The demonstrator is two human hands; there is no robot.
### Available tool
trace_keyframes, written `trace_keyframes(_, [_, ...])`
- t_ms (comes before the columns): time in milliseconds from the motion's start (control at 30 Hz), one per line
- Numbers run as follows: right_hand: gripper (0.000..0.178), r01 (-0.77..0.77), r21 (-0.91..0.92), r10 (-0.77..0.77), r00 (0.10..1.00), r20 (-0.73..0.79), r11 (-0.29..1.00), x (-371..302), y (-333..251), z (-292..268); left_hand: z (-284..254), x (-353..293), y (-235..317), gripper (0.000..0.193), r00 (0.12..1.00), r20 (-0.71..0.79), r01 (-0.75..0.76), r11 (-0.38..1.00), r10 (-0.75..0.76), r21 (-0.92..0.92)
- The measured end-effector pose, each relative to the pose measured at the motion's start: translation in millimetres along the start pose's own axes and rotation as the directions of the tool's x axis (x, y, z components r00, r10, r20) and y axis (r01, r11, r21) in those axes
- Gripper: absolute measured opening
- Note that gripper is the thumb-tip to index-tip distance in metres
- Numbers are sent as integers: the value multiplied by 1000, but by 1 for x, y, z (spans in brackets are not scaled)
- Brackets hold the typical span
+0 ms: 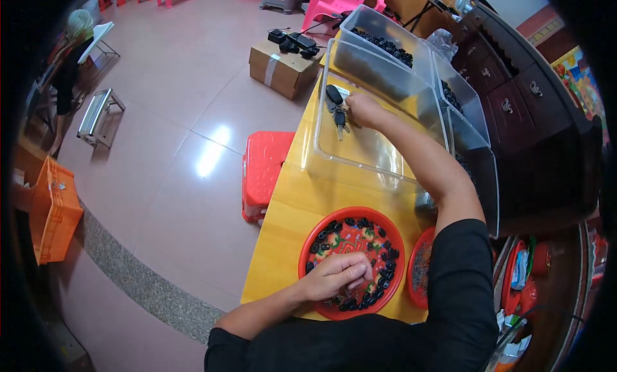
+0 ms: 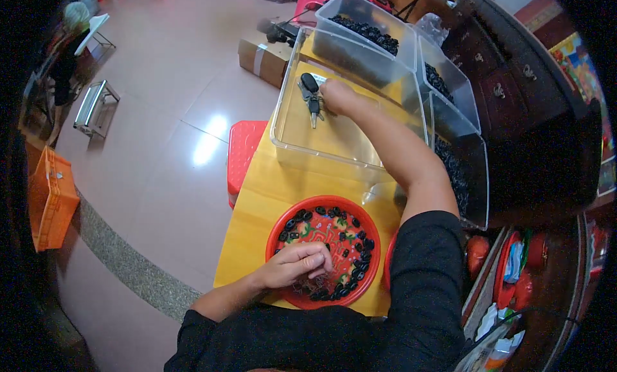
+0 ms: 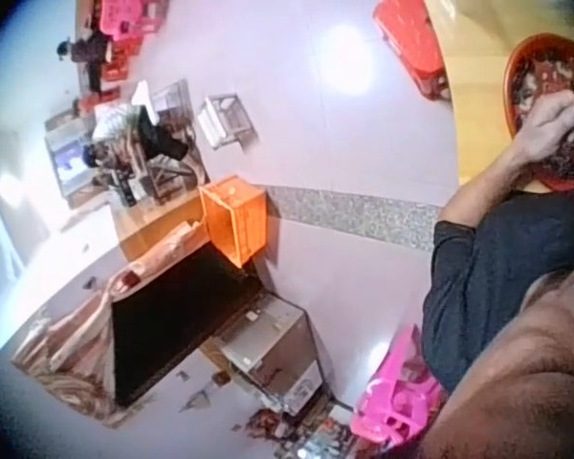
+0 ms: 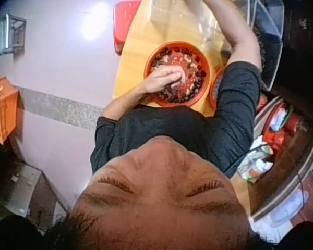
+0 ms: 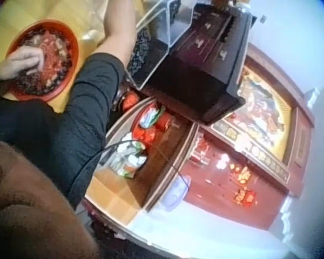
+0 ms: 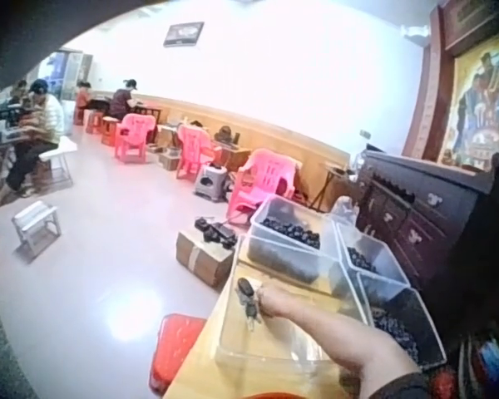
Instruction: The person assembles plastic components by inserting small metal parts into black plastic pieces by hand.
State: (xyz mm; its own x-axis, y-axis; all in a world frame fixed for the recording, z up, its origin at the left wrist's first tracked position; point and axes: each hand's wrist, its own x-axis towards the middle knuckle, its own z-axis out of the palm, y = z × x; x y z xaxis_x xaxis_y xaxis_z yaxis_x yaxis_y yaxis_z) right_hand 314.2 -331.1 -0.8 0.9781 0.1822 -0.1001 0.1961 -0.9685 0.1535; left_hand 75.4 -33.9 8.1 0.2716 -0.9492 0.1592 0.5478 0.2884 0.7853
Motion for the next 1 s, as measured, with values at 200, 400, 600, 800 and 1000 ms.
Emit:
trace_keyframes(200, [10, 92, -131, -54, 961, 271, 987, -28, -4, -34, -2, -1, -1, 27, 1000, -10, -6, 1000, 6, 28])
trace_keyframes(400, [13, 28, 129, 33, 897, -440, 991, -155, -29, -151, 2, -3, -1, 30, 998, -28, 59, 996, -60, -61])
trace_keyframes(600, [15, -272, 334, 412, 772, -484, 903, -281, 1, -160, -4, 9, -19, 32, 988, -151, -20, 952, -28, -306])
trace_keyframes(800, [12, -148, 377, 386, 601, -700, 914, -332, -102, -126, 15, 12, -16, 62, 975, -220, -136, 762, -9, -633])
trace_keyframes(1000, [13, 145, 589, 333, 707, -623, 795, -339, -216, -72, 40, -1, -27, 69, 937, -348, -257, 724, 25, -640])
